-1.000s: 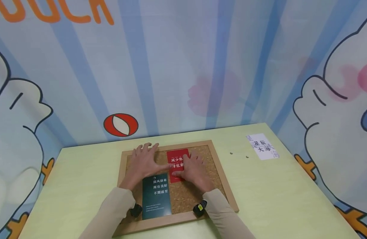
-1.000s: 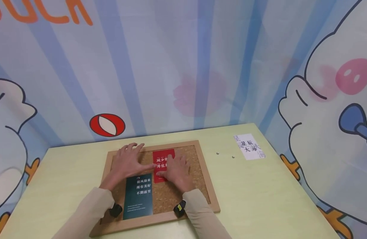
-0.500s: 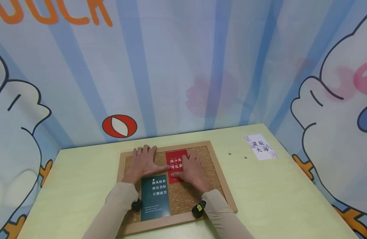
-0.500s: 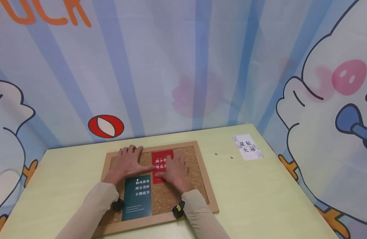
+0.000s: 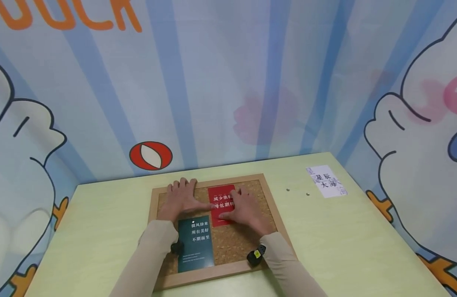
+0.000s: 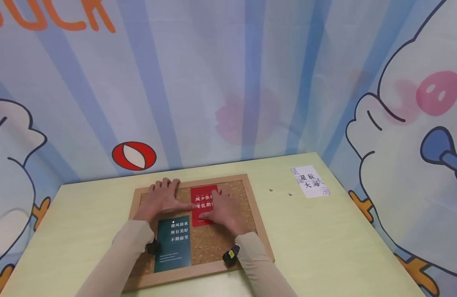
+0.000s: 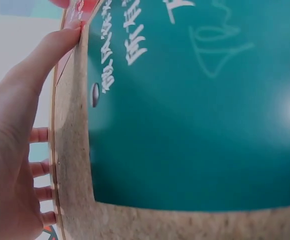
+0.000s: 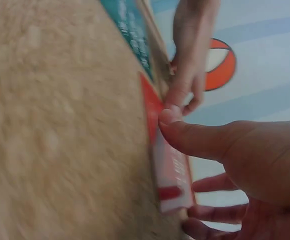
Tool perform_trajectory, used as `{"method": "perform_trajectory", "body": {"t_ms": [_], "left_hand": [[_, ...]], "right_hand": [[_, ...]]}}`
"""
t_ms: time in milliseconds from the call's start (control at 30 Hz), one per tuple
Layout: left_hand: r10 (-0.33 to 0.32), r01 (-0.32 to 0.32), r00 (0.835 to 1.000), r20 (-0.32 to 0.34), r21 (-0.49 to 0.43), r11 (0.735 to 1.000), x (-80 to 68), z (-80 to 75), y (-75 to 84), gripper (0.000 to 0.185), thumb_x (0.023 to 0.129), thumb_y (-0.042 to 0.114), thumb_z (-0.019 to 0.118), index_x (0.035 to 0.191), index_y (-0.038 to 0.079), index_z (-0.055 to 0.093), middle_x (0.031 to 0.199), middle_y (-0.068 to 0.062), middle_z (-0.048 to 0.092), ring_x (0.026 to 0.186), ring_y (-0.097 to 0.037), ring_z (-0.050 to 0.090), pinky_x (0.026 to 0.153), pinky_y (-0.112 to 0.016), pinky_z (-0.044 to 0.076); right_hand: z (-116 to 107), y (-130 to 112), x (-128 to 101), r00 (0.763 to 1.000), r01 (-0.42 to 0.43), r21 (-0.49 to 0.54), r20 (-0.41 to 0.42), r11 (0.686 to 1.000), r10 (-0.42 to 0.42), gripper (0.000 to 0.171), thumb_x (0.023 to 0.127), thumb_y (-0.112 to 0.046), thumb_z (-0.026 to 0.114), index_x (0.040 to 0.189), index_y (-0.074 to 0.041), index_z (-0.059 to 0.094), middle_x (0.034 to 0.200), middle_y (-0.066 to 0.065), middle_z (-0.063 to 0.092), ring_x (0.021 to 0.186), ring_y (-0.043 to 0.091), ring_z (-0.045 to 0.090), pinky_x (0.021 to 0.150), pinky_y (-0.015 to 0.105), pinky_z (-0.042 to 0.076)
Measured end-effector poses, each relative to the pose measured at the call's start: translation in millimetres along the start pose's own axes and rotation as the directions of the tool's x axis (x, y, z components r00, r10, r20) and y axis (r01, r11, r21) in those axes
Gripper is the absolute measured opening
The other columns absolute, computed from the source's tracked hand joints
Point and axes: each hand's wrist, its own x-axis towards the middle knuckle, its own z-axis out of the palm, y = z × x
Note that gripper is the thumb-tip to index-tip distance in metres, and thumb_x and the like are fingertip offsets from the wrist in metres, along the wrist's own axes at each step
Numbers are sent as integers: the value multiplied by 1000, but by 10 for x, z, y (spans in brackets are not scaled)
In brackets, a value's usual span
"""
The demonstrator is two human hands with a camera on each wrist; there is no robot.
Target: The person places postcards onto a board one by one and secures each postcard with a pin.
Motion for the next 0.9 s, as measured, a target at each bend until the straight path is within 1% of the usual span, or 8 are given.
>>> {"method": "perform_trajectory", "body": {"t_ms": [100,200,267,333,500,700,800,900], "left_hand": [[-10,10,1000,19,-8,1000,-3,-21,-12,115,67,78,76,154,10,44,140,-23,50,129,-43,44,115,-67,28],[-23,24,999,30,-15,1000,-16,-46,-16,116,66,77,77,155,11,43,141,-22,50,128,-42,44,115,-65,29],[-28,29,999,36,-9,1000,-23,-59,-8,116,66,77,77,155,11,42,141,-22,50,128,-41,45,114,-65,30],[-28,28,999,38,-10,1000,-26,-72,6,115,67,76,77,155,10,42,141,-22,50,129,-41,45,114,-66,30],[-29,30,999,30,-28,999,-13,-82,55,113,68,74,78,154,11,43,141,-22,50,131,-41,44,115,-67,27],[-36,37,999,37,-33,999,18,-52,77,113,67,74,79,155,12,42,142,-21,49,132,-41,43,116,-66,25],[-42,44,998,45,-39,998,4,-62,75,113,67,73,80,154,12,43,143,-22,49,132,-42,43,117,-67,23],[-51,54,998,48,-47,997,-14,-84,58,113,66,72,81,154,12,42,142,-22,49,132,-42,43,118,-67,22]], "right_hand": [[-129,88,-14,998,44,160,43,986,-51,79,84,-32,89,148,-6,50,131,15,59,116,31,57,97,50,53],[-326,233,-27,995,52,236,67,970,-70,75,90,-25,84,152,-6,45,128,16,64,113,30,62,93,49,56],[-477,368,-42,997,42,225,59,974,-57,70,94,-22,80,152,-4,45,124,20,65,110,32,64,88,49,57],[-617,554,-48,999,40,169,14,985,-42,63,96,-22,77,148,0,48,118,21,66,103,33,66,81,48,58],[-868,1121,-77,997,1,98,-80,995,7,51,99,-17,72,140,5,51,102,21,66,82,31,65,68,47,54],[-874,1605,-134,989,-110,78,-92,991,117,50,97,-10,69,139,9,49,96,23,66,79,31,65,70,48,53],[-815,1706,-146,985,-130,82,-103,988,138,47,97,-9,68,137,8,52,95,21,66,79,30,63,71,47,53],[-770,1735,-128,987,-103,89,-117,991,114,42,98,-10,67,136,4,57,90,17,67,77,27,62,70,45,51]]}}
